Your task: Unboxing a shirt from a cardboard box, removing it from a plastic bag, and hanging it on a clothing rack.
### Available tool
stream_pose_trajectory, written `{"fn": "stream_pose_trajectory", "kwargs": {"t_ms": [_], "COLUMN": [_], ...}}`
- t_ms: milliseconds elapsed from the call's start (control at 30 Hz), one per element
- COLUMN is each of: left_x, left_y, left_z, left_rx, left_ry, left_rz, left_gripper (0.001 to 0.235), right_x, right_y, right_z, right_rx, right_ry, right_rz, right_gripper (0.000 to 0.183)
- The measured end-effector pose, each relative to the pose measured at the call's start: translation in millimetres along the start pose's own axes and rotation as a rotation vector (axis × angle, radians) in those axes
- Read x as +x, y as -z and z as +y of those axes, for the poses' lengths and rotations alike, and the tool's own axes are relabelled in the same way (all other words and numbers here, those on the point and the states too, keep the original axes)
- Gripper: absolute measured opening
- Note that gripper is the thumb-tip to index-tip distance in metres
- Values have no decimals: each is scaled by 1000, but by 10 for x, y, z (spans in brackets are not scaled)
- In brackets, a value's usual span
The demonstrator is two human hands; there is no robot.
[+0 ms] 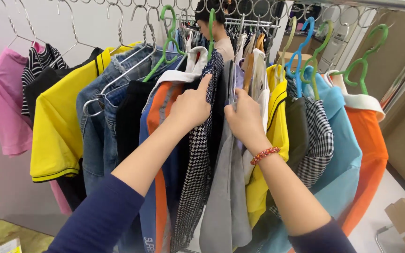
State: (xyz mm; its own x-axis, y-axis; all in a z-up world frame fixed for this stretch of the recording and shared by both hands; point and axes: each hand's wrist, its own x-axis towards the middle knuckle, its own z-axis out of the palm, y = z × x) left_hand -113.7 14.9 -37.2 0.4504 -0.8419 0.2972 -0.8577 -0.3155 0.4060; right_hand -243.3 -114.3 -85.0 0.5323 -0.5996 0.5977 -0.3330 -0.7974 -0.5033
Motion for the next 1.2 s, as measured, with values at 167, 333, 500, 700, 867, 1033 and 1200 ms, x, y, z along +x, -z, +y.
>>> {"fn": "stream_pose_trajectory", "kwargs": {"t_ms": [167, 333, 500, 700, 867, 1033, 1200], "left_x": [82, -95, -146, -90, -396, -764, -938], "left_y": [-162, 29, 20, -221, -525, -787, -913], "left_z": [-37, -29, -38, -51, 15, -31, 8], "left_rx": [-132, -134, -172, -312, -138, 158, 239], "left_ry": [36, 79, 67, 5, -264, -410, -470], "left_rz": [32, 72, 70, 138, 607, 728, 769], "left_gripper": [74, 71, 69, 56, 35, 53, 63], "right_x": [145, 116, 149, 114, -305, -593, -741], "right_y": [-653, -959, -783, -280, 78, 318, 345], "right_z": [51, -147, -87, 242, 34, -24, 19], "right_rx": [181, 330, 325, -112, -391, -247, -160], "right_ry": [37, -12, -26, 56, 519, 43, -54], "right_rz": [387, 494, 321, 38, 334, -9, 50], "right_gripper": [48, 50, 55, 51, 30, 94, 105]}}
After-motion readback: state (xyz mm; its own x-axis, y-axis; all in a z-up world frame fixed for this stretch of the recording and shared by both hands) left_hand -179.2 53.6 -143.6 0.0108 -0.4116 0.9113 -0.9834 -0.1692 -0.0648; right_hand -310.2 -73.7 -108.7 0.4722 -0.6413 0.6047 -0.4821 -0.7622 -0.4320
